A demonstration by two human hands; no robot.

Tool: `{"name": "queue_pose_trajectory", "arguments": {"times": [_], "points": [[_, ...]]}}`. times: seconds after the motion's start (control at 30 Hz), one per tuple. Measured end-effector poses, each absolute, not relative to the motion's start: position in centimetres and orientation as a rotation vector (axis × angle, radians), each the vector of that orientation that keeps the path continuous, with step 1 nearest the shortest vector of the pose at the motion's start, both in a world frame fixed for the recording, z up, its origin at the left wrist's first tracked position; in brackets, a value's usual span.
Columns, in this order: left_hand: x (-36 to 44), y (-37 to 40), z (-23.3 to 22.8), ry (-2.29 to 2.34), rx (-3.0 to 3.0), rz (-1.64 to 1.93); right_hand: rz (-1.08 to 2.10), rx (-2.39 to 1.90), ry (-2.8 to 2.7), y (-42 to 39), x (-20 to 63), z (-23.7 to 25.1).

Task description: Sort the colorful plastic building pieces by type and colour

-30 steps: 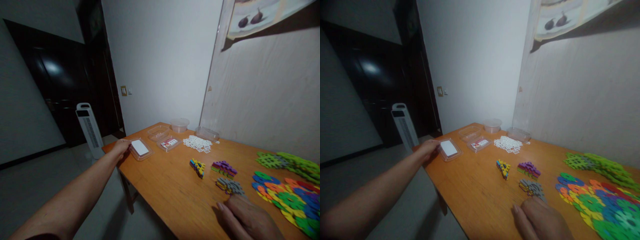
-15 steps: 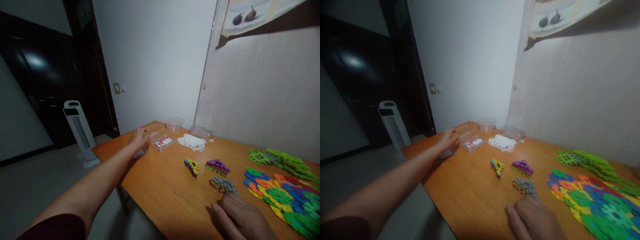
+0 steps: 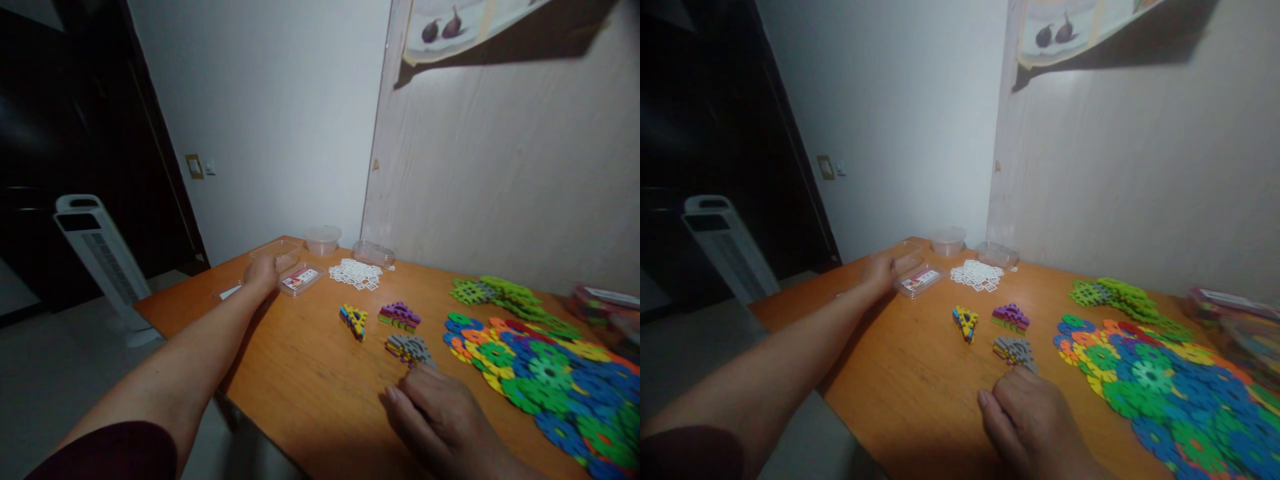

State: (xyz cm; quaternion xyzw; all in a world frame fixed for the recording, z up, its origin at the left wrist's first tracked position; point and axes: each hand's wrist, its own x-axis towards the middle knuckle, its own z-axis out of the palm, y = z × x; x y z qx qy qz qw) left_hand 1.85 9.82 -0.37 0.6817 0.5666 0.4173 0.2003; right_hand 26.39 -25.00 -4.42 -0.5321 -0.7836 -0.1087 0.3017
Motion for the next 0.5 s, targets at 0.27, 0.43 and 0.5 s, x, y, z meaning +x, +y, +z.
{"name": "queue_pose_trajectory", "arguments": {"times": [0.27,0.43,0.5], "points": [[-0.6,6.9,3.0,1.598,2.476,1.25,-0.208,-1.463,-2.061,-25.4,26.4,-4.5],[-3.1,0.2,5.0,1.282,2.416,1.305,-0.21,-1.492,-2.058,-25.6,26.6,-4.4],[-4.3,-3.4,5.3,1.279,2.228,1.278,-0.238,-1.449,-2.029,-25.6,26.6,-4.0]]}}
